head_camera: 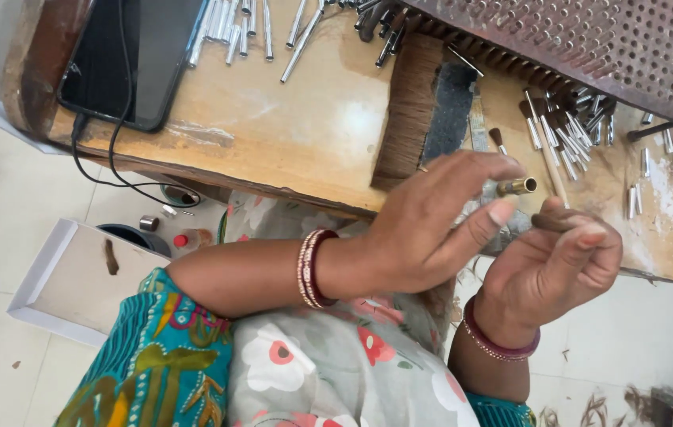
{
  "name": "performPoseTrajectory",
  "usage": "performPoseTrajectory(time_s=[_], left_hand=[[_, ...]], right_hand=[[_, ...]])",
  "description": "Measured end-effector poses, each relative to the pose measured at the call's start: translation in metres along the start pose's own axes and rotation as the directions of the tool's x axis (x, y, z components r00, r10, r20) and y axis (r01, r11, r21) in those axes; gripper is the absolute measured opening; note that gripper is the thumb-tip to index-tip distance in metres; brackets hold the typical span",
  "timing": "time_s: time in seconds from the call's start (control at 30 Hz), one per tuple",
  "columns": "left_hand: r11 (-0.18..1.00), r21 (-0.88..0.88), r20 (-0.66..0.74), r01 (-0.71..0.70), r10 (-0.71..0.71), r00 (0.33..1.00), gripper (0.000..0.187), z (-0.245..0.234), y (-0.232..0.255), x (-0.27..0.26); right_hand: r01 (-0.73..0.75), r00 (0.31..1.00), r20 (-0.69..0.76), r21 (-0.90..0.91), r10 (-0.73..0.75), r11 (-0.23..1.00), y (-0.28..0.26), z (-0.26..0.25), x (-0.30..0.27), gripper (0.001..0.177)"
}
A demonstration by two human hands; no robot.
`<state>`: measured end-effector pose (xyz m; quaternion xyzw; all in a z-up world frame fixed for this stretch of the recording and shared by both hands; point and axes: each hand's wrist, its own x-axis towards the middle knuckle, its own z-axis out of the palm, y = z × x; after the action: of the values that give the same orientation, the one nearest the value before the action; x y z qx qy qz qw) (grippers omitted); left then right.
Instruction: The recorder is assembling makeup brushes by inserting bristles into ferrules and preparing them for handles.
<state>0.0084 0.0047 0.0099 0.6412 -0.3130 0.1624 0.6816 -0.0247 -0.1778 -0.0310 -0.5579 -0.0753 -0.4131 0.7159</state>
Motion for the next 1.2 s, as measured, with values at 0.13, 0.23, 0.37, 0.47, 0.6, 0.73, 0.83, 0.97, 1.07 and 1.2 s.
performPoseTrajectory(time_s=[0.13, 0.23, 0.37, 0.47, 0.6, 0.73, 0.83, 0.97, 1.07, 1.2], left_hand=[[0.991, -0.052, 0.123, 0.12, -0.113, 0.986, 0.028, 0.017, 0.003, -0.003], [0.976, -0.13, 0.188, 0.175, -0.149, 0.971, 0.03, 0.025, 0.0, -0.009], [0.983, -0.162, 0.108, 0.09, -0.073, 0.991, 0.028, 0.032, -0.001, -0.012], [0.989, -0.143, 0.083, 0.043, -0.031, 0.996, 0.026, 0.03, 0.0, -0.012], [0.994, -0.08, 0.125, 0.07, -0.06, 0.99, 0.02, 0.027, 0.0, -0.013], [0.996, -0.022, 0.102, 0.09, -0.087, 0.991, 0.024, 0.028, -0.004, -0.019], [0.997, -0.06, 0.059, 0.048, -0.045, 0.997, 0.023, 0.018, -0.006, -0.018], [0.882, 0.461, 0.256, -0.096, -0.029, 0.966, 0.016, -0.025, -0.025, 0.025], [0.519, 0.85, 0.119, -0.088, -0.026, 0.993, 0.017, -0.087, -0.087, 0.078], [0.235, 0.972, -0.016, 0.022, -0.024, 1.0, 0.007, -0.159, -0.166, 0.146]], right_hand=[[-0.004, 1.0, -0.02, 0.007, 0.004, 1.0, -0.004, -0.003, -0.012, 0.029], [0.003, 1.0, 0.009, 0.015, -0.003, 1.0, -0.004, -0.009, -0.017, 0.03], [-0.003, 0.998, 0.068, -0.037, 0.006, 0.999, -0.016, 0.009, -0.014, 0.028], [-0.016, 0.988, 0.149, -0.096, 0.03, 0.995, -0.018, 0.003, -0.011, 0.036], [0.113, 0.958, 0.285, -0.294, -0.025, 0.949, -0.012, -0.018, -0.013, 0.045], [0.213, 0.959, 0.256, -0.372, -0.12, 0.903, -0.006, -0.003, -0.019, 0.041], [0.327, 0.938, 0.257, -0.437, -0.232, 0.838, 0.003, 0.006, -0.022, 0.039], [0.389, 0.914, 0.261, -0.354, -0.309, 0.85, 0.016, -0.005, -0.013, 0.046], [0.368, 0.926, 0.209, -0.332, -0.313, 0.869, 0.021, -0.024, -0.004, 0.048], [0.375, 0.926, 0.206, -0.389, -0.317, 0.841, 0.015, -0.027, 0.002, 0.049]])
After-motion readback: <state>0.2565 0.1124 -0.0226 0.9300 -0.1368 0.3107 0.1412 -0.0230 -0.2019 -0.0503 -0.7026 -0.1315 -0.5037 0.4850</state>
